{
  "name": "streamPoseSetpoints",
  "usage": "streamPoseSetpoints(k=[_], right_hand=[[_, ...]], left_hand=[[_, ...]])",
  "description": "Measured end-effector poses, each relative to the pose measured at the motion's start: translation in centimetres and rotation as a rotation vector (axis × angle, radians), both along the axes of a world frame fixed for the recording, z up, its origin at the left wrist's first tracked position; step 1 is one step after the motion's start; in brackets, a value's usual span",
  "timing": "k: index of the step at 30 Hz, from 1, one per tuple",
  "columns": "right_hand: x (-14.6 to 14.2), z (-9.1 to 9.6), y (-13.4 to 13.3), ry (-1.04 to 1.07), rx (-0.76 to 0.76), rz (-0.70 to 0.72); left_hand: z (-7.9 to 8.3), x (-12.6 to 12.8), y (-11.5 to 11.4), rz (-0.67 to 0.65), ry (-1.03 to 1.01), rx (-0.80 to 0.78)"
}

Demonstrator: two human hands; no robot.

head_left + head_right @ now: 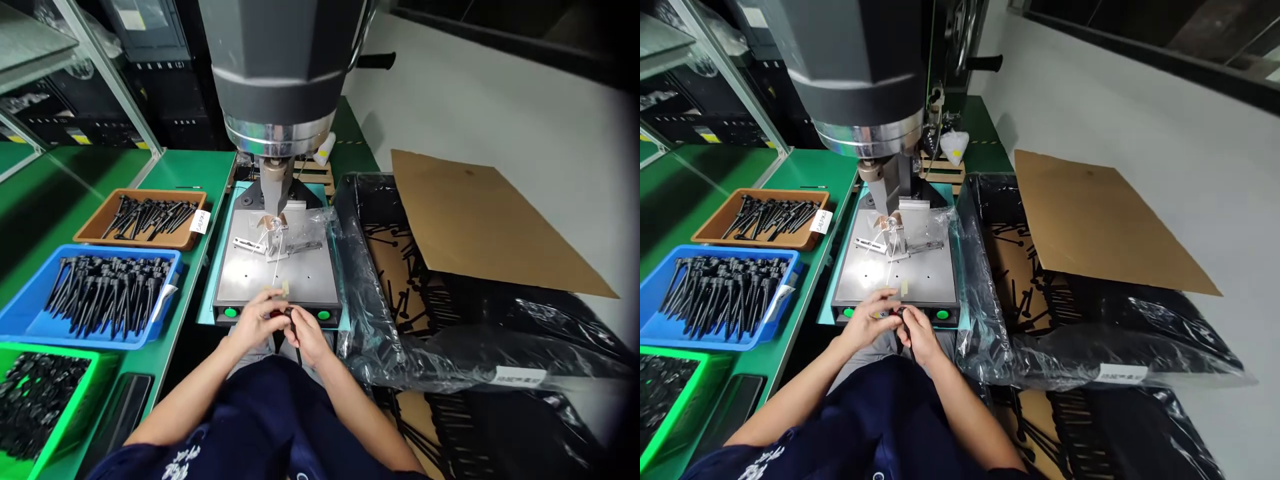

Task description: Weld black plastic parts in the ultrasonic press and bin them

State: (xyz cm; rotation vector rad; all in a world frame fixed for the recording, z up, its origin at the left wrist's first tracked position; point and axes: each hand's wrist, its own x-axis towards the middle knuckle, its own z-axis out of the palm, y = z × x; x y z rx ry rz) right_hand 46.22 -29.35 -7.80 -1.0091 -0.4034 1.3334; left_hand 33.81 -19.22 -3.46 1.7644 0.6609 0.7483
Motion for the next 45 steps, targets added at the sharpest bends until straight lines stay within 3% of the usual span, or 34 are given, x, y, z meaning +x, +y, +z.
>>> streamPoseSetpoints(k=[4,7,9,13,16,20,24,28,31,35,39,42,45], right_hand=[[1.2,-0.3,0.7,0.093,-0.077,-0.061],[1.6,-0.7,1.3,0.267,-0.091,-0.079],[1.5,-0.9,1.9,0.348,-0.083,-0.078],[0.8,-1.2,3.6,0.41,-0.066,-0.088],[0.4,-1.3,5.3,0.511,-0.086,-0.106],[0.6,-1.1,8.0,0.679,-0.026,-0.171],[2.4,-0.5,10.4,0.745,0.127,-0.277],[5.6,0.8,10.9,0.797,0.246,-0.308],[8.2,2.2,10.5,0.724,0.352,-0.318],[11.4,4.1,11.7,0.567,0.362,-0.361],[13.9,6.5,15.1,0.435,0.263,-0.378],[14.8,8.8,17.7,0.342,0.196,-0.365],[15.1,10.7,19.5,0.292,0.251,-0.286]], left_hand=[[-0.7,-0.9,4.6,0.438,-0.051,-0.277],[-1.1,-0.3,7.8,0.571,-0.172,-0.519],[-1.2,0.6,9.1,0.527,-0.2,-0.683],[-1.1,2.6,10.0,0.231,-0.232,-1.071],[-0.7,3.6,10.6,0.165,-0.392,-1.206],[0.5,4.2,12.4,0.261,-0.534,-1.185],[1.7,4.4,14.5,0.277,-0.499,-1.132],[2.7,4.7,16.3,0.301,-0.487,-1.094],[3.5,4.9,17.1,0.325,-0.528,-1.037],[3.9,4.6,16.7,0.323,-0.564,-0.944],[3.4,4.0,15.4,0.332,-0.618,-0.888],[3.2,3.6,14.9,0.351,-0.655,-0.893],[3.5,3.2,14.6,0.384,-0.753,-0.847]])
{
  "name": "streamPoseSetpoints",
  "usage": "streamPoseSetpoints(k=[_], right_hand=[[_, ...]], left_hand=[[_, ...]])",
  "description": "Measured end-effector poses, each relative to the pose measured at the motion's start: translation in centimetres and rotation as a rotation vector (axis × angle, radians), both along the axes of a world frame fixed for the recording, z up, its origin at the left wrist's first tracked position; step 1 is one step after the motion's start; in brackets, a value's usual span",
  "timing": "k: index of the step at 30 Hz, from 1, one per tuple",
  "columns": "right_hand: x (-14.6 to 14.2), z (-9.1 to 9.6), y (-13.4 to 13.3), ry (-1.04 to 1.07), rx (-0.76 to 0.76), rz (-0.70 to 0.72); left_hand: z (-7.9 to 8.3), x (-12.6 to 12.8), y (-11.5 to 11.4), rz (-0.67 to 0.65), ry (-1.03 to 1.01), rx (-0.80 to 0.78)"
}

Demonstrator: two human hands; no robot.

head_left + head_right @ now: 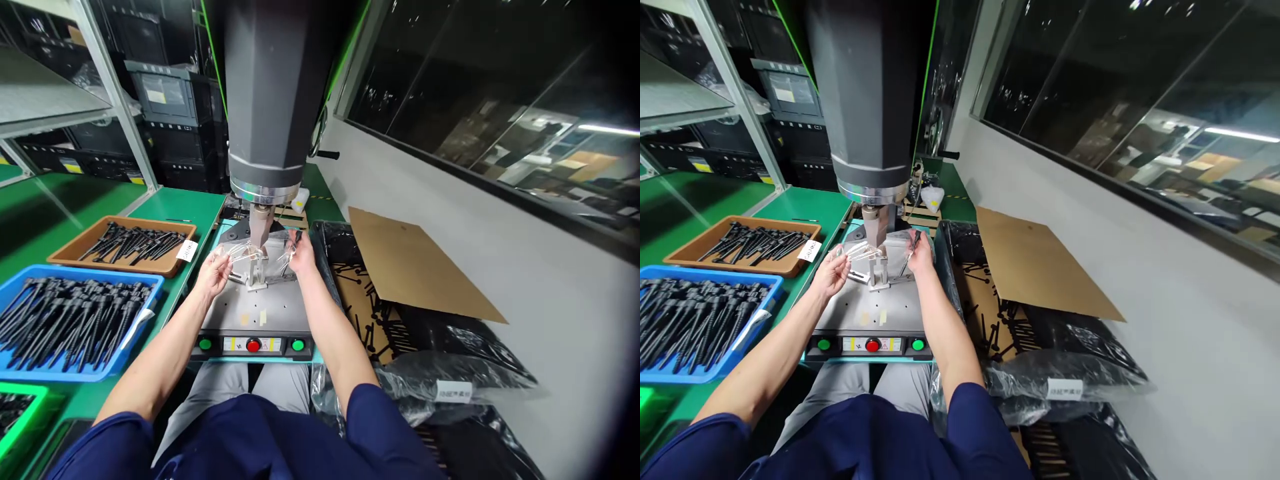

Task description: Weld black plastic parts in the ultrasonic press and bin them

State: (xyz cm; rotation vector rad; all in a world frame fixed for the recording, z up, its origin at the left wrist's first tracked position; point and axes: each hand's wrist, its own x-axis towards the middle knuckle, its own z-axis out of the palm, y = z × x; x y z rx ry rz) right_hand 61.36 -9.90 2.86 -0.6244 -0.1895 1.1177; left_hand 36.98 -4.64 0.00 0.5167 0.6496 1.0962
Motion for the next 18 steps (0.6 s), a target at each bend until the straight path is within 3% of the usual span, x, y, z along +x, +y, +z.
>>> streamPoseSetpoints(k=[3,6,11,18], right_hand=[[0.0,0.3,0.5,-0.02,0.014,0.08],[0.2,-1.0,0.0,0.02,-0.176,0.092],[1.5,-2.9,-2.1,0.042,-0.298,0.094],[2.5,-3.5,-4.7,0.068,-0.374,-0.011]], left_hand=[[0.0,-0.1,-0.9,0.064,-0.069,0.044],[-0.9,0.3,-2.4,0.07,-0.082,0.049],[-2.5,1.0,-5.2,0.006,-0.065,-0.007],[-2.5,1.1,-7.3,-0.083,-0.096,-0.094]])
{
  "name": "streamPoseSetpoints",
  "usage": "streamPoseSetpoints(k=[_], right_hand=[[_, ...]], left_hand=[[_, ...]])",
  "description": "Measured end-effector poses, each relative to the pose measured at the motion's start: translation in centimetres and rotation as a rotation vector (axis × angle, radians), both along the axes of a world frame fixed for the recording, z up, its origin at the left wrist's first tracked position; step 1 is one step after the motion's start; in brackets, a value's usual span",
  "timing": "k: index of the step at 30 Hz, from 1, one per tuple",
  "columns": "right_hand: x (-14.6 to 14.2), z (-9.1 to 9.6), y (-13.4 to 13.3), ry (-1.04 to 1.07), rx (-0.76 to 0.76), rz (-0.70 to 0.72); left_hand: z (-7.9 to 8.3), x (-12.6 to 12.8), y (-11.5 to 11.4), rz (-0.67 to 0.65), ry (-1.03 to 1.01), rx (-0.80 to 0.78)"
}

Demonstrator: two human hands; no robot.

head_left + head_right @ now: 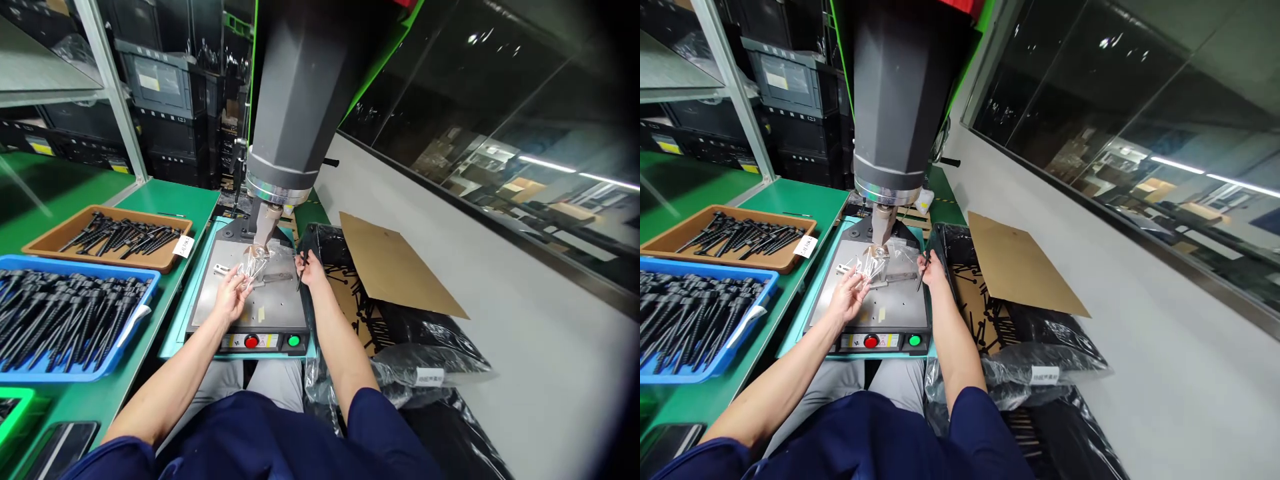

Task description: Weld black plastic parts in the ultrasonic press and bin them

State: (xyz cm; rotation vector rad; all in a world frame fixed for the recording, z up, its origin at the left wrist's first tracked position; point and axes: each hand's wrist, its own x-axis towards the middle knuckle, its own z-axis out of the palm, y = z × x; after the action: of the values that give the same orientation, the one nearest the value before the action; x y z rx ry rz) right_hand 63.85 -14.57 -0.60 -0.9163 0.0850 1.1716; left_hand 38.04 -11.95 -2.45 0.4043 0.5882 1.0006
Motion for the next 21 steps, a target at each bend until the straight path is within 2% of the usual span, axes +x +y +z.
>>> streamPoseSetpoints(k=[4,7,10,12,14,17,21], right_hand=[[-3.9,-2.6,-3.2,0.054,-0.062,-0.026],[-8.7,-4.9,-5.9,0.149,-0.107,0.07],[-13.6,-6.6,-6.8,0.26,-0.131,0.226],[-16.3,-7.1,-6.2,0.301,-0.108,0.366],[-18.2,-7.3,-4.9,0.226,-0.074,0.434],[-19.2,-6.8,-2.8,-0.008,-0.03,0.355],[-18.0,-5.3,-1.0,-0.16,0.088,0.283]], left_hand=[[-0.1,-0.3,-0.4,-0.061,-0.056,-0.071],[-0.1,-0.4,-0.5,-0.122,-0.058,-0.063],[0.2,0.0,-0.8,-0.155,-0.012,-0.041],[0.5,0.6,-1.0,-0.153,0.015,-0.051],[1.0,1.3,-1.3,-0.143,0.03,-0.055],[2.0,1.7,-1.9,-0.149,0.048,-0.047],[3.1,1.4,-2.5,-0.166,0.083,-0.026]])
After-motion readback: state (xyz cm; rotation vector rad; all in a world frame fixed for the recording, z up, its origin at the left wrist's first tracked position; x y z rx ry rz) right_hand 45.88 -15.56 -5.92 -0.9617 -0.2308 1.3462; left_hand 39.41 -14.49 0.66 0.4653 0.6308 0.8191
